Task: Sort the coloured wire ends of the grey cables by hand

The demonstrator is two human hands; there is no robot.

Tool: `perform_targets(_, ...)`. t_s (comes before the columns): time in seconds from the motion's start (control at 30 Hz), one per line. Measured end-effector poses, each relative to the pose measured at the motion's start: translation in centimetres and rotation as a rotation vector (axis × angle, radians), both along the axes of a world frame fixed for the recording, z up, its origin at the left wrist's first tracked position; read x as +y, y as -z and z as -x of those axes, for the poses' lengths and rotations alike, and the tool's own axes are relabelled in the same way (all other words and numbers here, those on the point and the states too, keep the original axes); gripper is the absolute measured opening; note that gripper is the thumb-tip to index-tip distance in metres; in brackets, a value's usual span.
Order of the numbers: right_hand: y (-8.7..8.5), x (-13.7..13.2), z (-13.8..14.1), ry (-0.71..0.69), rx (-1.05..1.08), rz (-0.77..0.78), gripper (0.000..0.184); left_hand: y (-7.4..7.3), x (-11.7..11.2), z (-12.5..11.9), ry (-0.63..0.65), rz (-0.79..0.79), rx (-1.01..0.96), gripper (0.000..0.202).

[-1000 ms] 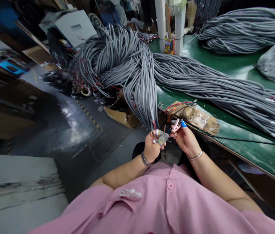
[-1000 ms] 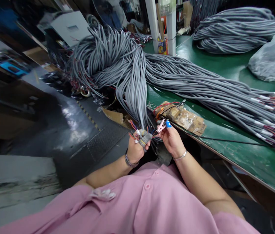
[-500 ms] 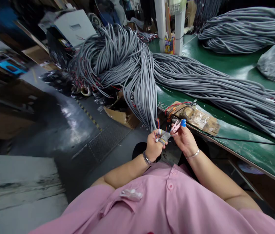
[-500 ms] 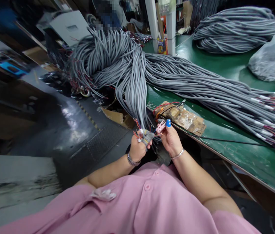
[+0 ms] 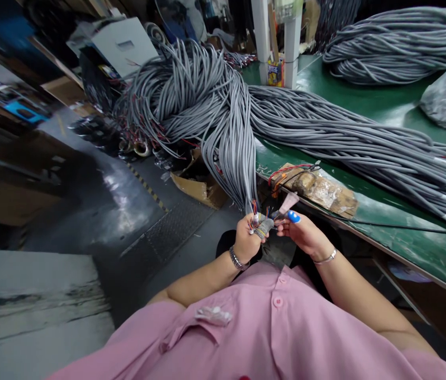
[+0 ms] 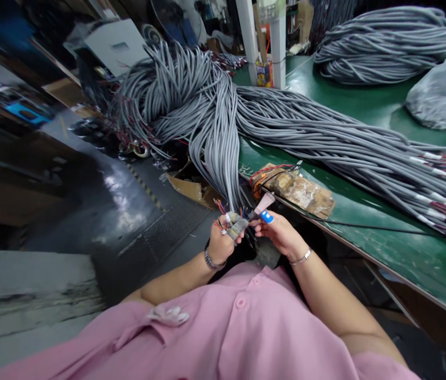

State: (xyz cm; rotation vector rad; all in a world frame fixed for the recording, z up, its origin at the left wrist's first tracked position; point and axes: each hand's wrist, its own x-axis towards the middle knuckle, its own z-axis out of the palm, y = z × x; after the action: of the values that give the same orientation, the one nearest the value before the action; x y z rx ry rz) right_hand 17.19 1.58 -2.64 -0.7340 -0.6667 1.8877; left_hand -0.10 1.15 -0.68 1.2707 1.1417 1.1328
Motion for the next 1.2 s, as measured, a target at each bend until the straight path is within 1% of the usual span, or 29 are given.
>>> perform_targets(0.07, -0.3, -0.4, 0.1, 0.002, -0.065, -0.018, 0.032, -0.1, 0.0, 0.0, 0.016, -0.013, 0.020, 0.032)
perform_targets(0.2, -0.7, -0.7, 0.9, 0.132, -0.191, -0.064, 0.023, -0.3, -0.1, 0.0, 0.033, -0.030, 0.060, 0.030)
perform_targets(0.37, -0.8, -0.8, 1.7, 0.215, -0.234, -0.115, 0.018, 0.2, -0.2, 0.3, 0.042, -0.056, 0.093, 0.029)
perform_targets(0.47, -1.3, -1.0, 1.8, 0.239, -0.283, -0.177, 0.018, 0.6, 0.2, 0.8, 0.145, -0.096, 0.181, 0.026)
perform_targets(0.57, -1.8, -1.1, 1.8, 0.206, -0.315, -0.238, 0.018, 0.7, 0.6, 1.1, 0.265, -0.136, 0.277, 0.022)
perform_targets(0.67, -1.8, -1.2, 1.9, 0.202, -0.326, -0.236, 0.018, 0.5, 0.8, 1.2, 0.304, -0.073, 0.254, 0.024)
perform_targets(0.77, -1.0, -0.9, 1.7, 0.255, -0.255, -0.124, 0.017, 0.2, 0.5, 1.1, 0.253, 0.025, 0.118, 0.031)
perform_targets(0.87, -0.1, -0.1, 1.2, 0.350, -0.111, 0.034, 0.021, 0.0, 0.2, 0.9, 0.178, 0.079, 0.013, 0.035)
perform_targets(0.9, 0.1, 0.2, 1.0, 0.362, -0.061, 0.080, 0.024, -0.1, 0.2, 0.8, 0.159, 0.088, -0.010, 0.036)
perform_targets(0.97, 0.0, 0.8, 0.6, 0.323, 0.023, 0.134, 0.036, -0.3, 0.3, 0.6, 0.132, 0.096, -0.050, 0.035)
perform_targets(1.03, -0.3, 1.4, 0.6, 0.258, 0.057, 0.121, 0.047, -0.5, 0.4, 0.3, 0.114, 0.093, -0.082, 0.034)
perform_targets(1.1, -0.7, 1.8, 0.8, 0.252, 0.019, 0.060, 0.047, -0.8, 0.5, -0.2, 0.106, 0.090, -0.099, 0.035)
perform_targets(1.13, -0.8, 2.0, 1.0, 0.292, -0.026, 0.019, 0.043, -1.0, 0.6, -0.5, 0.105, 0.091, -0.099, 0.035)
perform_targets(1.2, -0.7, 2.1, 1.4, 0.426, -0.162, -0.078, 0.039, -1.3, 0.6, -0.9, 0.107, 0.093, -0.086, 0.036)
